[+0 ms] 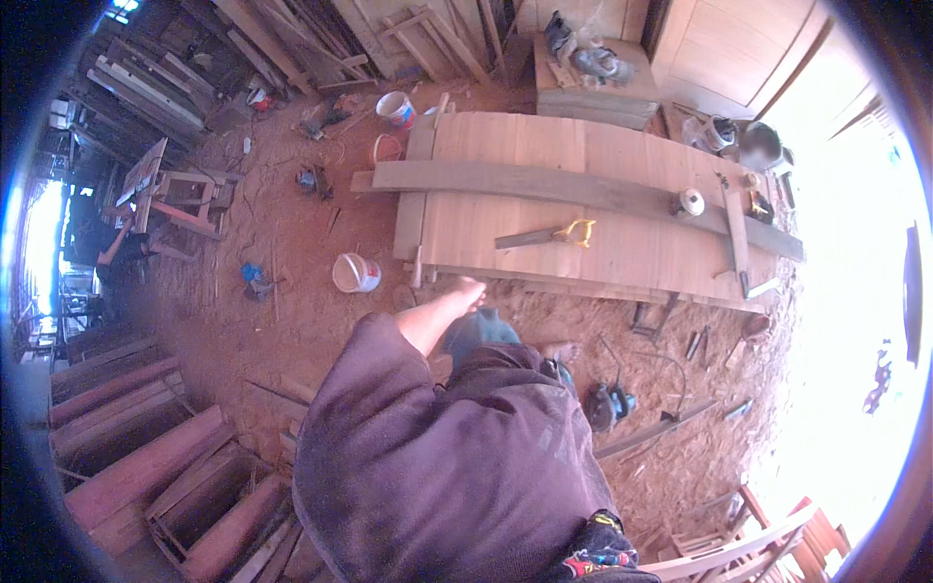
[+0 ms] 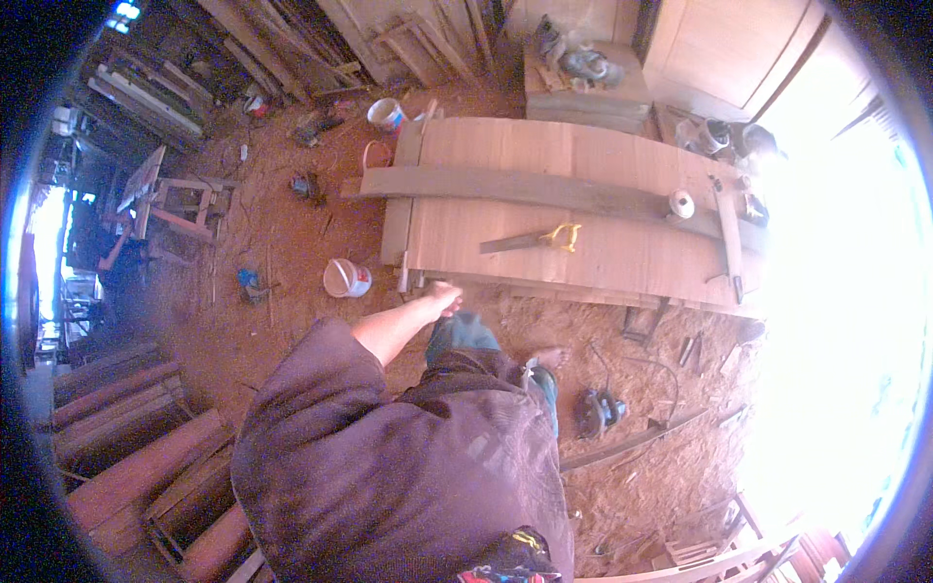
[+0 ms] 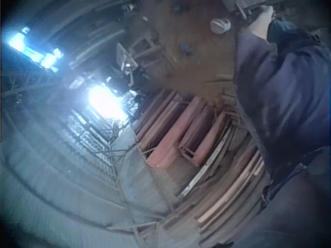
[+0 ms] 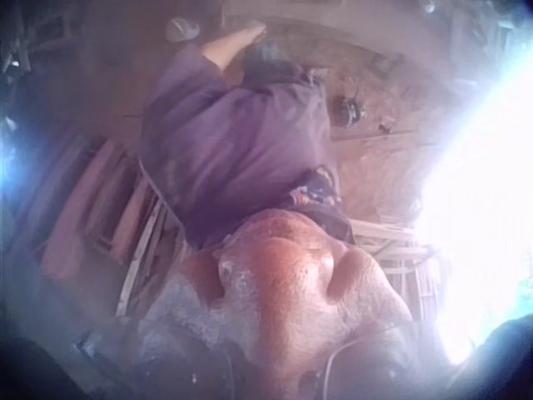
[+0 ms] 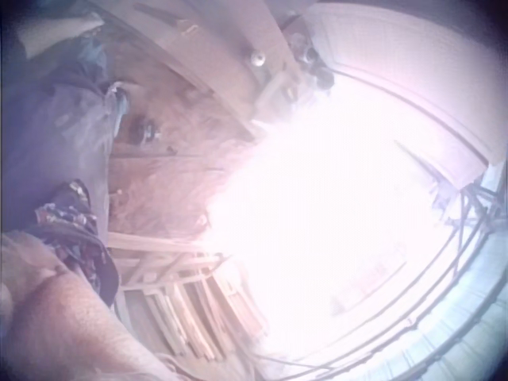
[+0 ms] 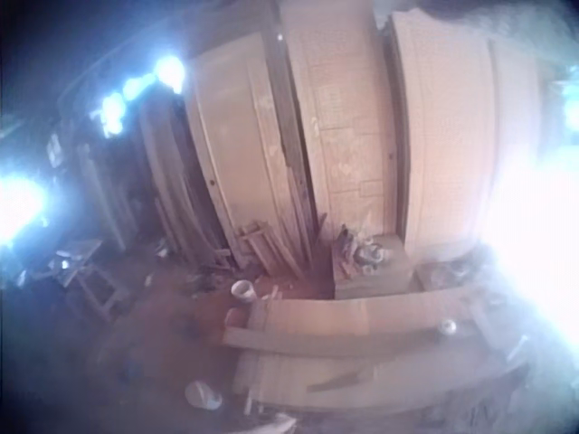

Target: The person assembles a wooden frame by positioning planks, measuring with a metal bar, and securing joints with a hammer and nails. The person repeatedly adjusts the frame and hammers nails into the joints to hold the structure together.

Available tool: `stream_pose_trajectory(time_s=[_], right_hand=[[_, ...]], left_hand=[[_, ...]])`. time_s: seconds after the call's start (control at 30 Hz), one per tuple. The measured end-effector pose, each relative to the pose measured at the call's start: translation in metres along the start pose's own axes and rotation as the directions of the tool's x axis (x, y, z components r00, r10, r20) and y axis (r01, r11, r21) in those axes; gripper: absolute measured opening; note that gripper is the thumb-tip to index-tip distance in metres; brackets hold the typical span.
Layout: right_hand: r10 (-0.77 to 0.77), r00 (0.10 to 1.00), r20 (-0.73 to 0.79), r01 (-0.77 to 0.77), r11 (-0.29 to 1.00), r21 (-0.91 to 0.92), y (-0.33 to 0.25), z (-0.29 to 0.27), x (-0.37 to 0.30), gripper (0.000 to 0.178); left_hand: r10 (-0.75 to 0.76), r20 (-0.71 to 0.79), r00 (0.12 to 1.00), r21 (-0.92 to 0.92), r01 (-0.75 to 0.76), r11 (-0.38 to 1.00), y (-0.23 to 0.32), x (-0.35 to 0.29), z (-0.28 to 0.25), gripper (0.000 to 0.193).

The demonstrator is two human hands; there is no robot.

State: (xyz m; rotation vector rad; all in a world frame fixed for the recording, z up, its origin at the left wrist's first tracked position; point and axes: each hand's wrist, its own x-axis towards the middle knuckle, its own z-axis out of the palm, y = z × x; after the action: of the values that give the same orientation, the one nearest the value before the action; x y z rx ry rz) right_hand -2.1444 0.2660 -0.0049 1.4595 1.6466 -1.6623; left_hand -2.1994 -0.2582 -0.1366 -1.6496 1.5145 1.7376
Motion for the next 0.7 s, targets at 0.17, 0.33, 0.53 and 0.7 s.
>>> stream_pose_trajectory(time_s=[0.17, 0.33, 0.53, 0.7], right_hand=[[0.044, 0.998, -0.035, -0.041, 0.995, 0.094, -0.049, -0.02, 0.043, 0.052], [0.121, 0.989, -0.09, -0.086, 0.942, 0.324, -0.064, -0.022, 0.07, 0.052], [0.142, 0.943, -0.301, 0.021, 0.878, 0.478, -0.132, -0.009, 0.046, 0.052], [0.156, 0.87, -0.467, 0.148, 0.823, 0.549, -0.121, 0.005, 0.071, 0.052]], left_hand=[[0.212, 0.22, 0.952, -0.073, -0.201, 0.977, 0.129, -0.034, 0.141, 0.019], [0.306, 0.445, 0.842, 0.035, -0.358, 0.933, 0.231, -0.094, 0.263, 0.023], [-0.058, 0.493, 0.868, 0.309, -0.113, 0.944, 0.185, -0.017, 0.331, 0.036], [-0.168, 0.672, 0.721, 0.641, -0.453, 0.62, 0.201, 0.067, 0.374, 0.037]])
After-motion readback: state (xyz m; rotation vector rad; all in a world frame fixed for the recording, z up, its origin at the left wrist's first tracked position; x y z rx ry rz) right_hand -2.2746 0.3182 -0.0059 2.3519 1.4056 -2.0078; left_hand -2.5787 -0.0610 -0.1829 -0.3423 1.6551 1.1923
